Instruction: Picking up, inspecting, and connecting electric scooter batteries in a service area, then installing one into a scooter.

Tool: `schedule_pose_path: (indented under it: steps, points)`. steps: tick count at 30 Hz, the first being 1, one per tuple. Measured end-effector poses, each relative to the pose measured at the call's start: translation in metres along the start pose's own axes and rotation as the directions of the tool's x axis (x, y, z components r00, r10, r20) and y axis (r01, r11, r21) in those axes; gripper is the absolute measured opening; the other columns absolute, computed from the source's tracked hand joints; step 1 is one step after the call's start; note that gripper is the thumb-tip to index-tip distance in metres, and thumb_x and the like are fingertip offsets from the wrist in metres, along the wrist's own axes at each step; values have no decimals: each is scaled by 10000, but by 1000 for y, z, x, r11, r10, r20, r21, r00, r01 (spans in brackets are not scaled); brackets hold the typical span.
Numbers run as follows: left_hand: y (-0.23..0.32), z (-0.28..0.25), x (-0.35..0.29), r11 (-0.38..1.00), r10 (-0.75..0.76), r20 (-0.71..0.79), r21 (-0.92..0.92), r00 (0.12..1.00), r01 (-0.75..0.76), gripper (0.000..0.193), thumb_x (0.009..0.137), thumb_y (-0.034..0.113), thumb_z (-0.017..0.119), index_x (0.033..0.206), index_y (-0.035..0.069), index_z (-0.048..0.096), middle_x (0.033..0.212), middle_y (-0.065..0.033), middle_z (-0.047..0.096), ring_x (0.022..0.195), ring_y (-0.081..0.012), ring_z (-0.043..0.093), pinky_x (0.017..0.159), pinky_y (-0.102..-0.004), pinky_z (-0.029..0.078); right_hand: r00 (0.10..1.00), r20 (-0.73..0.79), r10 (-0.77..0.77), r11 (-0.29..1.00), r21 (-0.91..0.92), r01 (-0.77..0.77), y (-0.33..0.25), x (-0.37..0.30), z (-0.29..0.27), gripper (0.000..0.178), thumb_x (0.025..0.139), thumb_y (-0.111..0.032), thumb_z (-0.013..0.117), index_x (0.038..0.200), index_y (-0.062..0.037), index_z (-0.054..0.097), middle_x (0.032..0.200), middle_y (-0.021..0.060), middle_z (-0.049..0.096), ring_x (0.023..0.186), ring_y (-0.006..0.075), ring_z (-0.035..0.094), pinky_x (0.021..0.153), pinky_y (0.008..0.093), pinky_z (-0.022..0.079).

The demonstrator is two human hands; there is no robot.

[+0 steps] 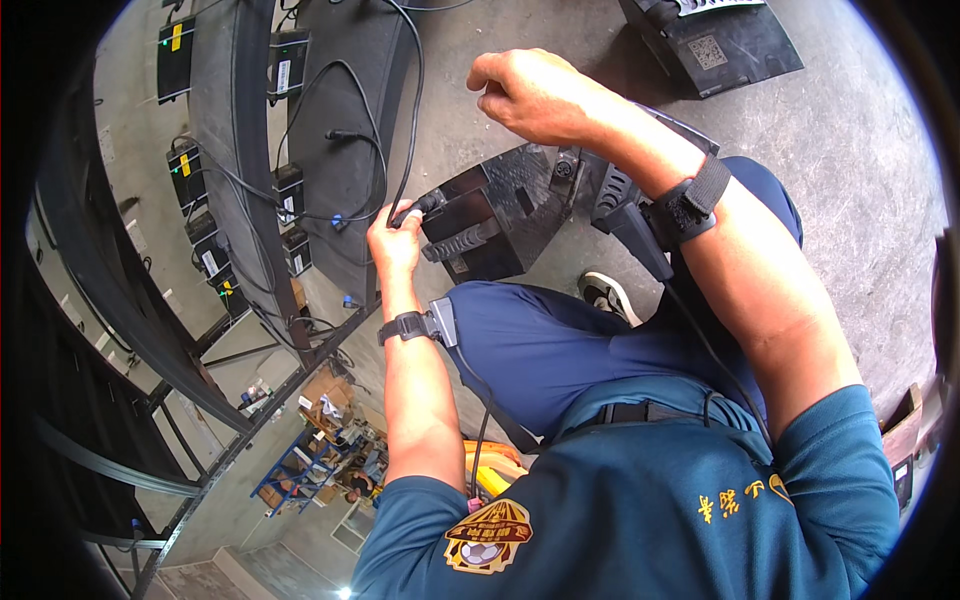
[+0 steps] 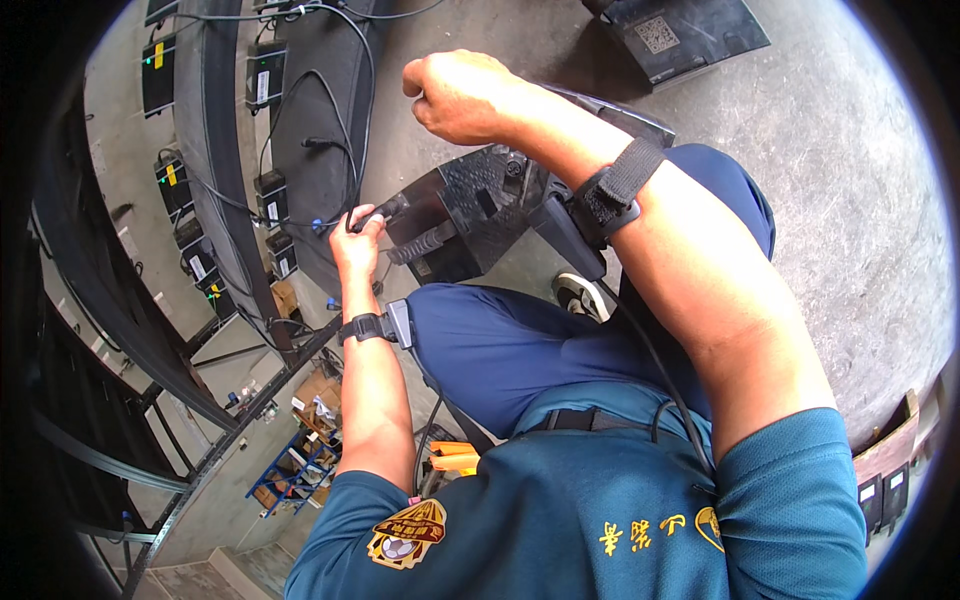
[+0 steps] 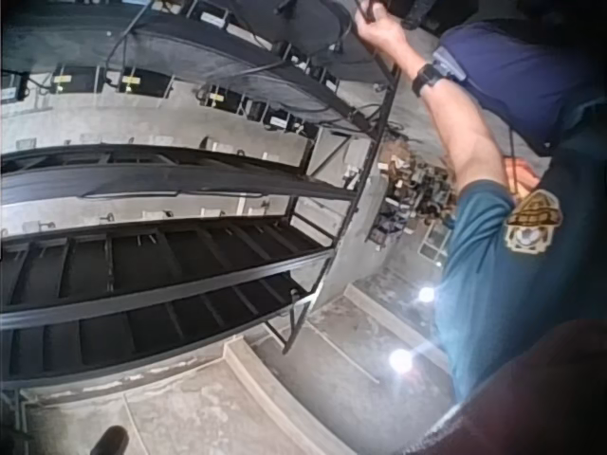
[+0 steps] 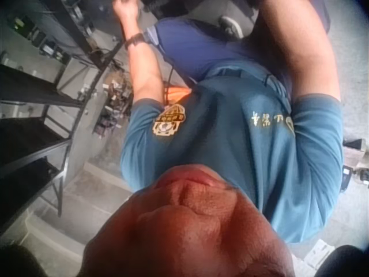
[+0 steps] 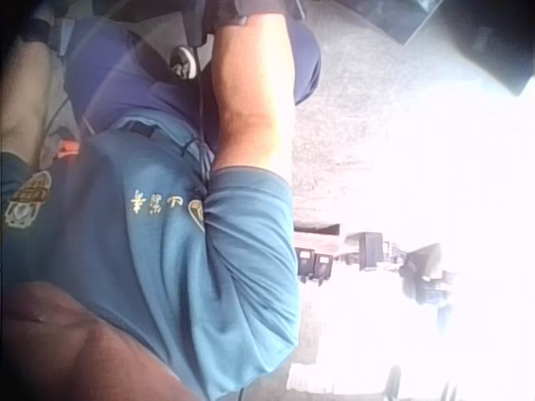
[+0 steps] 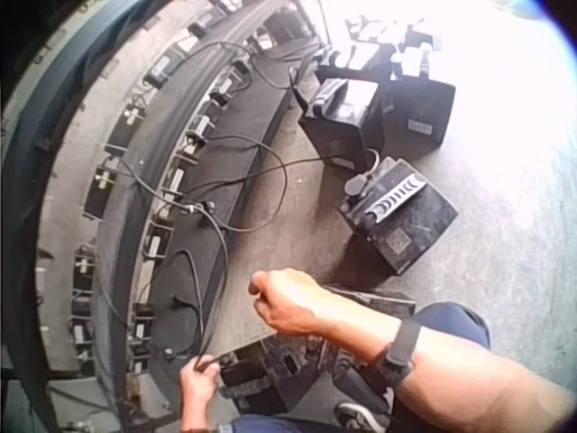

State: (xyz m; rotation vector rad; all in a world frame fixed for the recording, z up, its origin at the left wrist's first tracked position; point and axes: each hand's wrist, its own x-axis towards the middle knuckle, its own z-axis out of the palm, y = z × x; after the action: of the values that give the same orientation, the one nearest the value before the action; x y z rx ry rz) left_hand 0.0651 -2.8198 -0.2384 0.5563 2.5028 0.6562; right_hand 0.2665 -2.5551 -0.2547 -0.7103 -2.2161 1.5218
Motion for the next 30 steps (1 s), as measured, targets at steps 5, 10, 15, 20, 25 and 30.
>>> schedule_pose_path:
  steps: [5,10,15,20,25,30]
  points:
    - [16,3,-9,978,109,4,178,994,-108,224,804,-1,699,1028,7,686,852,-25,684,727,-97,620,684,-243,495,1000,-22,6,1000,27,-5,1,0,1,245,818,-129,573,1009,-13,675,910,224,689,913,377,668,854,450,512]
    - [12,1,-10,938,223,16,269,975,-219,223,795,15,730,1014,12,692,852,-29,692,761,-96,612,716,-252,497,1000,-7,13,999,29,-12,1,0,2,247,822,-134,572,1013,-15,674,912,224,688,909,378,669,856,451,512]
    - [14,-5,-7,965,144,46,214,988,-151,228,796,19,735,1020,18,691,891,-65,718,789,-107,644,740,-264,508,1000,-16,11,1000,30,-11,0,0,2,246,823,-136,572,1012,-14,671,916,227,687,907,380,668,855,453,511]
    - [20,-6,-6,923,224,94,298,970,-242,236,784,34,743,1014,28,692,877,-100,720,773,-107,652,724,-268,511,1000,11,-16,1000,13,16,2,-2,0,232,855,-128,589,1030,20,624,912,216,682,871,368,665,799,425,514]
    - [17,-8,-2,869,330,121,348,936,-352,246,771,46,747,1010,30,692,836,-113,709,745,-108,651,706,-272,513,999,37,-2,1000,1,2,0,-3,-1,228,861,-122,577,1034,19,625,909,215,681,872,364,666,804,423,513]
    - [29,-13,6,925,183,201,298,962,-238,219,787,34,726,1002,11,686,836,-87,710,751,-111,641,714,-273,512,999,52,15,1000,-18,-14,-2,-3,-1,226,871,-121,571,1043,14,626,905,212,678,870,358,667,807,423,512]
